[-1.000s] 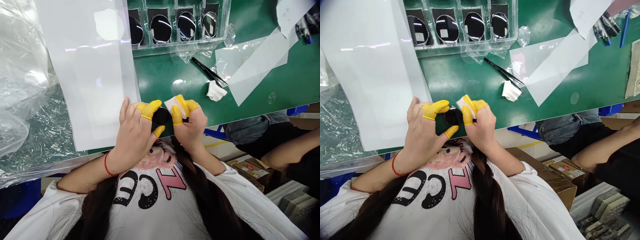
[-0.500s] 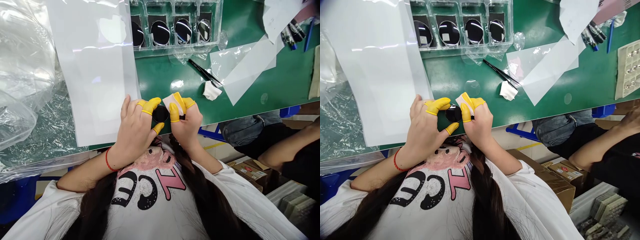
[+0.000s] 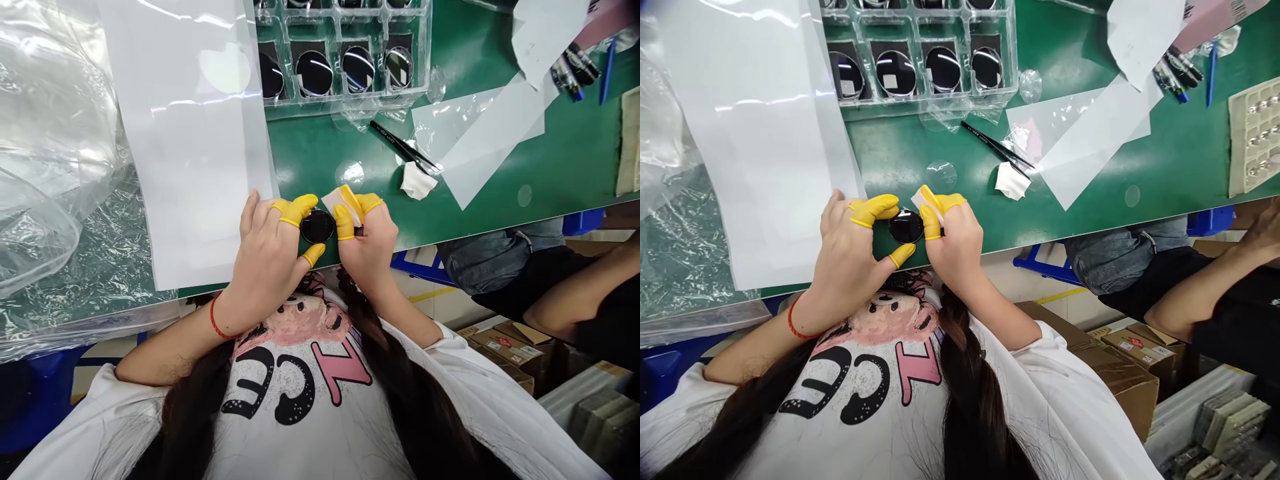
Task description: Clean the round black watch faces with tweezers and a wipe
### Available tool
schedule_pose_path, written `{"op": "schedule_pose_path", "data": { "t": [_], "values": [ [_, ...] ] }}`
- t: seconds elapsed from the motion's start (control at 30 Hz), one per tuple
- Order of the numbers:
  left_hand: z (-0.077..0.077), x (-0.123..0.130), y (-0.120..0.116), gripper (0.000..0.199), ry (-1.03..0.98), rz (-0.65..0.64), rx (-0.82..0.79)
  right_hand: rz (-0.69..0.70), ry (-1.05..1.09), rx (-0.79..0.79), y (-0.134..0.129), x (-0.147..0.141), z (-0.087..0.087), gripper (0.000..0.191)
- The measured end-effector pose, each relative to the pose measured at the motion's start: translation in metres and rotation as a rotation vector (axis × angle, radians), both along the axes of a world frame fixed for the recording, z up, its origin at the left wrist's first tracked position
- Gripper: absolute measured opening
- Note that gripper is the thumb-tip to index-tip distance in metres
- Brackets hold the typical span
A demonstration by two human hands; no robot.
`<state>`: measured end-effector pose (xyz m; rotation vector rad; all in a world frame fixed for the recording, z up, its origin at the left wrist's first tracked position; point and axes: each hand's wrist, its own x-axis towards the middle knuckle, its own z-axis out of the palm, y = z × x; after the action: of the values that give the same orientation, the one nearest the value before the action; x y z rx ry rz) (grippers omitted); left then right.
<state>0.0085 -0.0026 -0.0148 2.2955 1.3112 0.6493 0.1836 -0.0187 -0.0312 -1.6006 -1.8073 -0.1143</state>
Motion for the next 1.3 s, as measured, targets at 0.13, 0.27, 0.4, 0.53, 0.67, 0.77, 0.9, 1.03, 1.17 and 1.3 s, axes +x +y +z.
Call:
{"op": "schedule_pose_path", "data": {
  "t": [0.13, 0.27, 0.4, 0.53, 0.67, 0.77, 0.9, 1.03, 1.17, 1.3],
  "values": [
    [-0.002, -0.001, 0.000, 0.044, -0.001, -0.005, 0.023, 0.019, 0.071, -0.011, 0.000, 0.004, 0.004, 0.007],
    [0.000, -0.001, 0.000, 0.041, 0.009, -0.015, -0.007, 0.070, 0.078, -0.013, -0.003, 0.000, 0.010, 0.005],
    [0.002, -0.001, 0.000, 0.041, 0.010, -0.020, -0.014, 0.093, 0.062, -0.062, -0.001, -0.001, 0.010, 0.004],
    [0.001, -0.001, 0.001, 0.042, 0.014, -0.016, -0.001, 0.113, 0.098, -0.121, 0.003, 0.003, 0.010, 0.003],
    [-0.003, -0.002, 0.000, 0.043, -0.001, -0.014, 0.026, 0.057, 0.137, -0.174, 0.007, 0.003, 0.005, 0.008],
    [-0.005, -0.002, 0.000, 0.045, -0.014, 0.002, 0.027, 0.001, 0.145, -0.180, 0.011, 0.004, -0.001, 0.017],
    [-0.004, -0.002, 0.000, 0.051, -0.055, 0.008, 0.006, 0.030, 0.284, -0.268, 0.012, 0.011, 0.000, 0.022],
    [-0.003, -0.002, 0.000, 0.061, -0.131, -0.020, 0.007, 0.228, 0.291, -0.226, 0.005, 0.024, 0.015, 0.023],
    [-0.001, -0.002, 0.000, 0.053, -0.113, -0.020, -0.026, 0.485, -0.020, -0.154, 0.004, 0.034, 0.029, 0.021],
    [0.001, -0.004, 0.000, 0.047, -0.093, -0.021, -0.092, 0.564, -0.126, -0.300, 0.012, 0.039, 0.033, 0.032]
  ]
}}
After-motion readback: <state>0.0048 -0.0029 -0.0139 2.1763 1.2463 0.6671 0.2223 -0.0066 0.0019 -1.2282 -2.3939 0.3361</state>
